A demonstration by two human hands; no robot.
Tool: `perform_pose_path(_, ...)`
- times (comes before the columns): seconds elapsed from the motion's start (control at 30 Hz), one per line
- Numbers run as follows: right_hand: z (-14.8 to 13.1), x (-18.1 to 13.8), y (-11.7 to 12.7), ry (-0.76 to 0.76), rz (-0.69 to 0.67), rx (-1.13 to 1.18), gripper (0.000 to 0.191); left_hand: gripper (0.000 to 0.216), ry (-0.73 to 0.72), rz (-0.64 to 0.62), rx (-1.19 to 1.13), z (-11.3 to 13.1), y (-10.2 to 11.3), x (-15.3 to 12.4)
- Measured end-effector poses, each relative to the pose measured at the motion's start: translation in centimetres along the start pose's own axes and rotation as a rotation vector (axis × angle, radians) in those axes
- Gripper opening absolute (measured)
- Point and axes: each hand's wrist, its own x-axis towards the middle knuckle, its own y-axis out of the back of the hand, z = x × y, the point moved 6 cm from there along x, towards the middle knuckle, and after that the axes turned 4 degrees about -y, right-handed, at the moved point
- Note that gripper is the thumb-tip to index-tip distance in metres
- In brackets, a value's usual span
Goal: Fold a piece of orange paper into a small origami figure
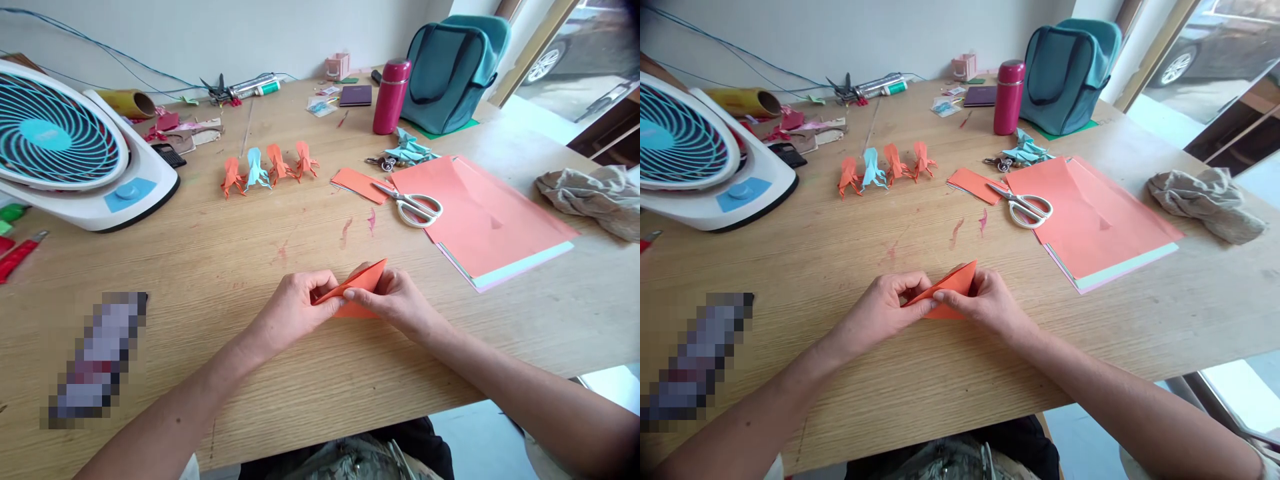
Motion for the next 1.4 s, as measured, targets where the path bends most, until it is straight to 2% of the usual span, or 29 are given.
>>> perform_pose_path(0.27,-0.6,-0.3,0.4,0.068,0.048,-0.022,0.034,0.019,-0.036,-0.008,-0.011,0.0,-0.3,0.0)
perform_pose_path(0.57,-0.7,0.1,1.3,0.090,0.127,0.036,0.032,0.025,0.084,0.013,-0.145,-1.6,1.0,0.9)
perform_pose_path(0.83,-0.8,0.1,2.2,0.099,0.214,0.041,0.031,0.026,0.157,0.134,-0.261,-2.7,3.4,1.2)
perform_pose_path(1.03,-0.9,0.0,1.7,0.114,0.148,-0.015,0.035,0.029,0.195,0.208,-0.514,-3.5,4.7,1.2)
perform_pose_path(1.13,-0.9,-0.1,1.3,0.145,0.124,-0.066,0.034,0.030,0.197,0.234,-0.696,-3.3,4.3,1.2)
perform_pose_path(1.2,-0.8,-0.2,1.1,0.162,0.121,-0.095,0.034,0.030,0.161,0.209,-0.782,-2.7,3.4,1.2)
perform_pose_path(1.4,-0.5,-0.2,0.7,0.159,0.087,-0.132,0.037,0.025,0.152,0.157,-0.727,-1.9,0.5,0.8)
